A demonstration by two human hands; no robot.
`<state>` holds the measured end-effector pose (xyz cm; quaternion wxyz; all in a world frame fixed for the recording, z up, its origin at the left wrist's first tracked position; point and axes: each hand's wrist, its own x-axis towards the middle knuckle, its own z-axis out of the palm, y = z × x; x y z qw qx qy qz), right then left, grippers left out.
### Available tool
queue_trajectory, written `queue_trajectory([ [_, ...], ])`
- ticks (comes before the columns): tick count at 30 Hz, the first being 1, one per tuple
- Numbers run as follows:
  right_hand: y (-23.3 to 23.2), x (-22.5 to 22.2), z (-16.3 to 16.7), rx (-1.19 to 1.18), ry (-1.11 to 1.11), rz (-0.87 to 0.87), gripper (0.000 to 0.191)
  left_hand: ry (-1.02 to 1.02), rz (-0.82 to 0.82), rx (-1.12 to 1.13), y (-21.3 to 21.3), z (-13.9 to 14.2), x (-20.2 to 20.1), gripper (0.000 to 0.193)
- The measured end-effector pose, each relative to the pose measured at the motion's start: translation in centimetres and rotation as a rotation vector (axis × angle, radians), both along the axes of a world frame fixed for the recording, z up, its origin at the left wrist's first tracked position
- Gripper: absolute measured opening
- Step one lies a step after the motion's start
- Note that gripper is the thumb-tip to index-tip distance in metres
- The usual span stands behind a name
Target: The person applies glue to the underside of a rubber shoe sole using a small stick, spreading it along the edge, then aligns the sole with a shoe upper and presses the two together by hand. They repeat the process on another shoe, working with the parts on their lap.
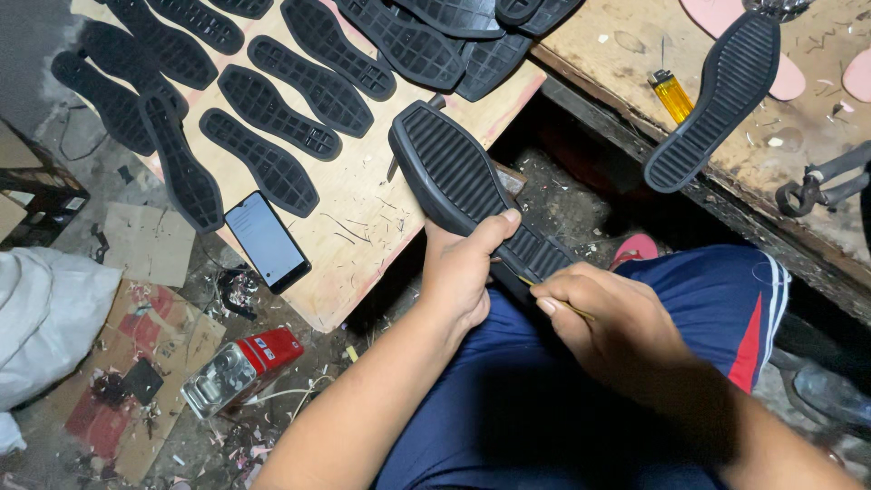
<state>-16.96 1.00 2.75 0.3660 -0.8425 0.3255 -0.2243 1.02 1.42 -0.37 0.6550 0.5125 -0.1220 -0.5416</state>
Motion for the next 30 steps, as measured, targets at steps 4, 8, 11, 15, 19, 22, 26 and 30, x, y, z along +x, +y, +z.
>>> queue_trajectory([
  [4, 0.8, -1.0, -0.2, 0.041, -0.030, -0.037, 0.010, 0.004, -0.020, 0.009, 0.0, -0.1, 0.3, 0.045],
  [8, 0.7, -2.9, -0.7, 0.029, -0.135, -0.049, 0.012, 0.025, -0.153, -0.034, 0.4, -0.7, 1.4, 0.047],
  [11, -0.6, -2.9, -2.0, -0.005, -0.198, -0.086, 0.014, -0.038, -0.336, -0.193, 0.9, -1.1, 2.7, 0.061],
  [15, -2.5, -0.7, -4.4, 0.432, -0.225, -0.179, 0.035, -0.354, -0.529, -0.331, 1.8, -1.5, 4.4, 0.082],
  [19, -2.4, 1.8, -5.9, 0.757, -0.382, -0.236, 0.075, -0.478, -0.630, -0.338, 2.7, -1.9, 5.3, 0.099],
  [22, -1.1, 2.6, -6.4, 0.161, -0.396, -0.139, 0.077, -0.619, -0.676, -0.357, 3.3, -1.7, 5.4, 0.099],
  [26, 0.1, 2.2, -7.0, 0.341, -0.263, -0.253, 0.084, -0.548, -0.700, -0.334, 3.9, -0.5, 5.2, 0.095],
  [30, 0.6, 1.6, -8.1, 0.206, -0.231, -0.246, 0.083, -0.309, -0.612, -0.315, 4.6, 1.1, 4.3, 0.081],
])
